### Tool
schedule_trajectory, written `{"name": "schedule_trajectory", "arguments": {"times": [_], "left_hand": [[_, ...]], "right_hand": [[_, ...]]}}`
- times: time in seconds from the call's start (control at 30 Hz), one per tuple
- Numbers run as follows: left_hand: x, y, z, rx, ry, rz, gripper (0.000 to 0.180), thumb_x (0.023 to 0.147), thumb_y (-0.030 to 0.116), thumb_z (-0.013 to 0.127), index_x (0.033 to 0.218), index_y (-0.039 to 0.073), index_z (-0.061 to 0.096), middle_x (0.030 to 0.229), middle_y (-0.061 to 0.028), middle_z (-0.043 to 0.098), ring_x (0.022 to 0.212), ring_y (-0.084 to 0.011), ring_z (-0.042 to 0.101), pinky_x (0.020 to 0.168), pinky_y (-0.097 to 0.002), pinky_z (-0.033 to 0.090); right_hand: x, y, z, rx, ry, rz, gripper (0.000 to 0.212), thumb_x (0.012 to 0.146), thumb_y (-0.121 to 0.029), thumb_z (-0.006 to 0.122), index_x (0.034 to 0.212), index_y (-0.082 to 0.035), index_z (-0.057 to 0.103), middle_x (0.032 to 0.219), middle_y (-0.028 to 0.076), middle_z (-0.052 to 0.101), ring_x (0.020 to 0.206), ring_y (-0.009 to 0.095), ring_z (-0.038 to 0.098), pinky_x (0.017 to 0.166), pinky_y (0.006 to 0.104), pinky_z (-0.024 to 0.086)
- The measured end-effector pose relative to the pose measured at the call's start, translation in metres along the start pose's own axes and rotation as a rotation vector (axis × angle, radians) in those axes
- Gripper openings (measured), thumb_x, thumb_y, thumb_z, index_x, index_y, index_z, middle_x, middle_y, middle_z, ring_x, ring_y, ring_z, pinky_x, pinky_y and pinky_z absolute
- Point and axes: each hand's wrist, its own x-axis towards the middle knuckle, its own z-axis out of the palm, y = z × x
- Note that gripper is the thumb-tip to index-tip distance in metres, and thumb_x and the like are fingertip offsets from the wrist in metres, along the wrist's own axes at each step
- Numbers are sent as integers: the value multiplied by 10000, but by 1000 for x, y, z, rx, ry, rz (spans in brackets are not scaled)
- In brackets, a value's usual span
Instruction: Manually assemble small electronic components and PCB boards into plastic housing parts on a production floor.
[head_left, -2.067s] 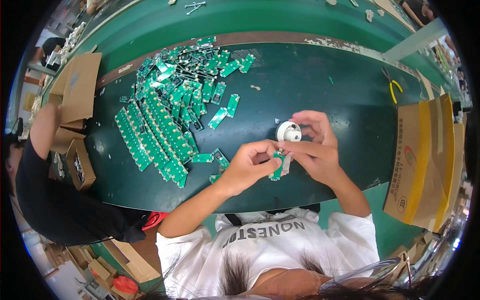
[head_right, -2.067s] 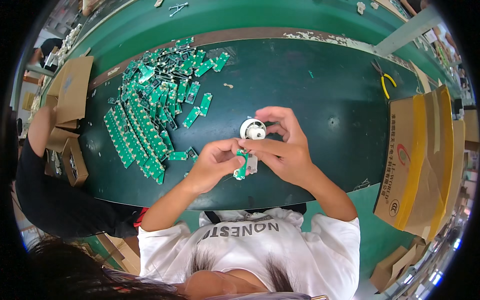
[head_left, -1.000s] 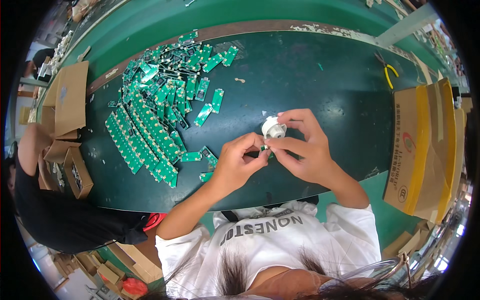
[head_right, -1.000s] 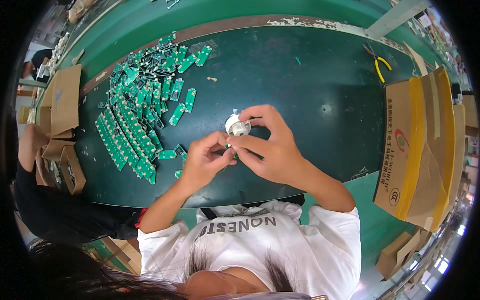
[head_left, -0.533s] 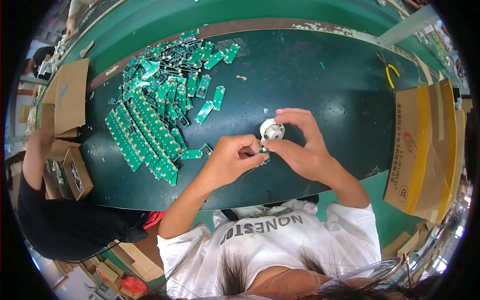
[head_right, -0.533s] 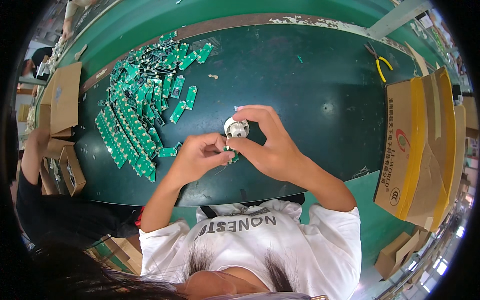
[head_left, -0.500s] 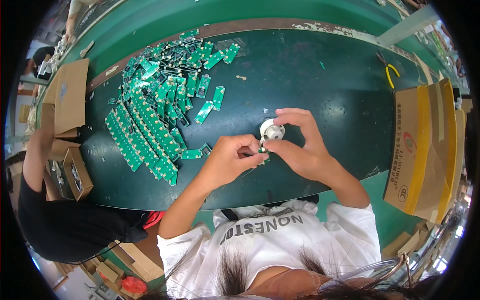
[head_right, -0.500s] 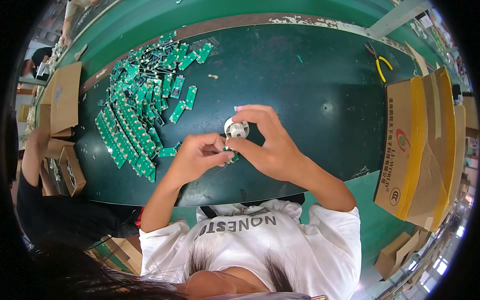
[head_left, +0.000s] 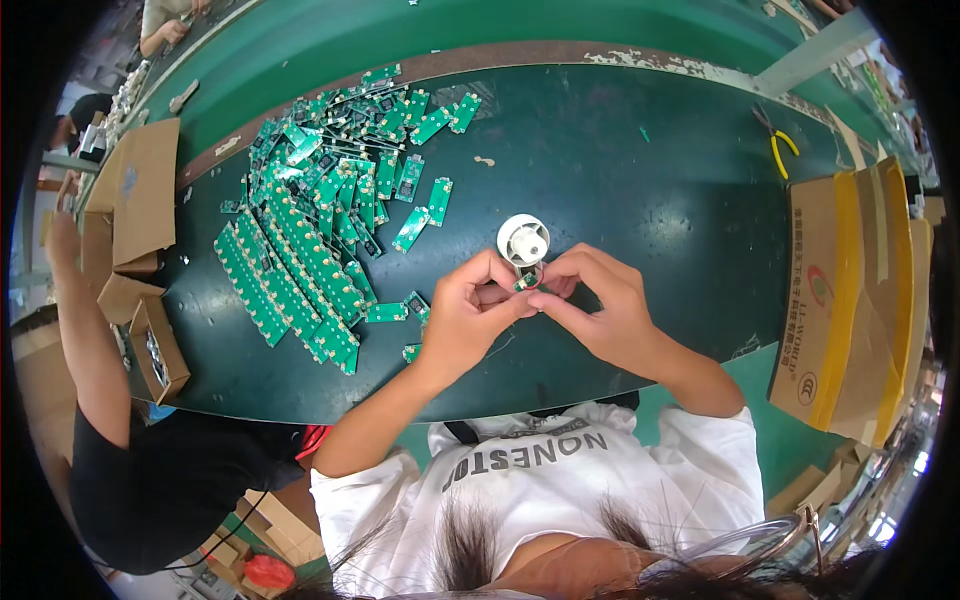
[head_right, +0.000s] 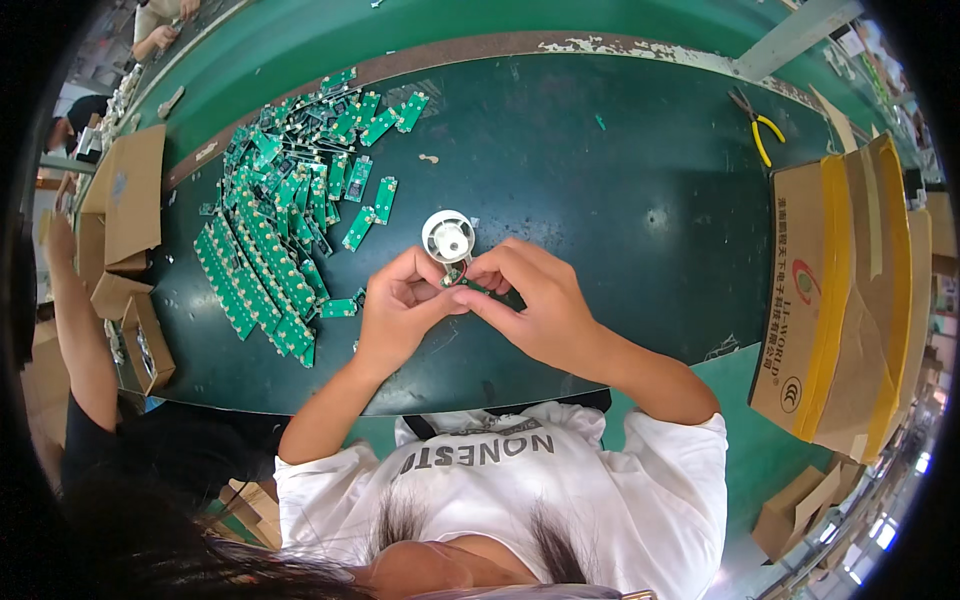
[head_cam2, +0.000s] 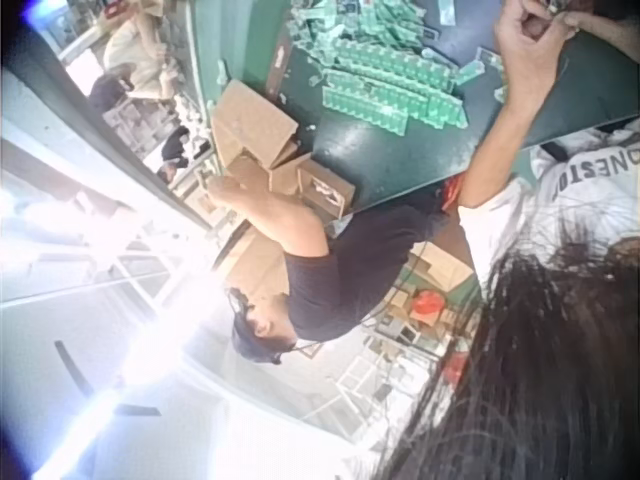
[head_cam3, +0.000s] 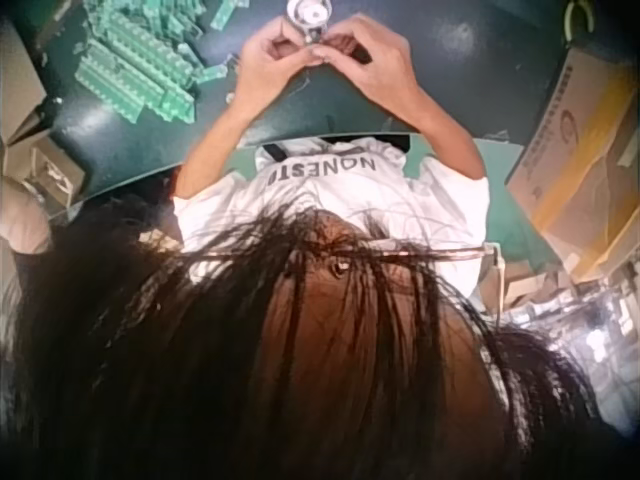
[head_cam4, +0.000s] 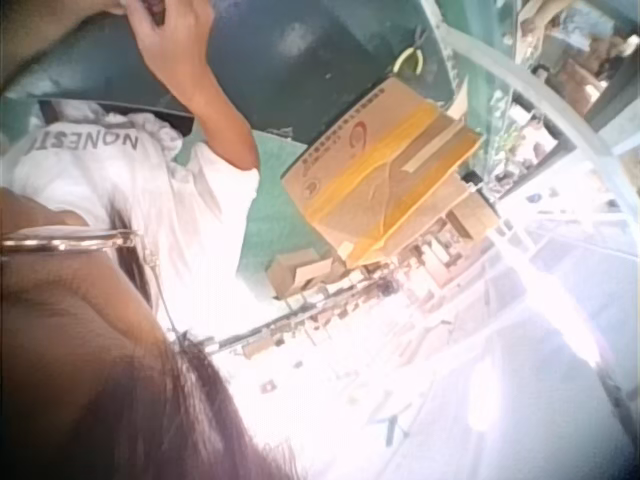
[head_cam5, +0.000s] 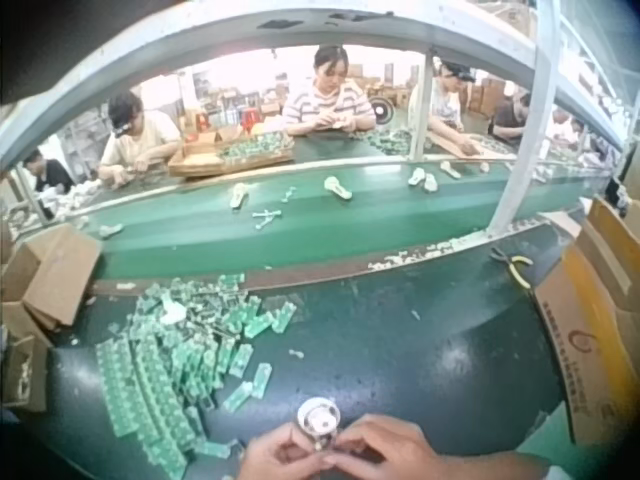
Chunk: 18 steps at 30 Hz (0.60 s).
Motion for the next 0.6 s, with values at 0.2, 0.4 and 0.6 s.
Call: {"name": "schedule_trajectory", "arguments": {"times": [0.2,0.4,0.6], "left_hand": [[0,5,-6,80,-105,-71,119,853,-24,622,897,-9,513,985,-98,615,905,-159,640,795,-271,561],[0,12,0,-33,24,-77,220,884,4,584,1086,3,496,1058,-127,629,935,-161,637,724,-257,566],[-5,10,4,-142,-94,-110,525,874,9,607,1278,83,280,1093,-162,625,920,-177,643,638,-257,563]], "right_hand": [[-3,4,-5,606,-172,537,154,827,-53,694,949,20,633,833,41,631,726,78,591,619,221,487],[6,-6,-18,701,-114,564,200,846,-21,647,1041,18,630,844,41,645,681,61,574,550,202,443],[3,-1,-19,720,-134,541,231,849,13,636,1078,11,662,943,76,661,775,87,608,623,210,488]]}}
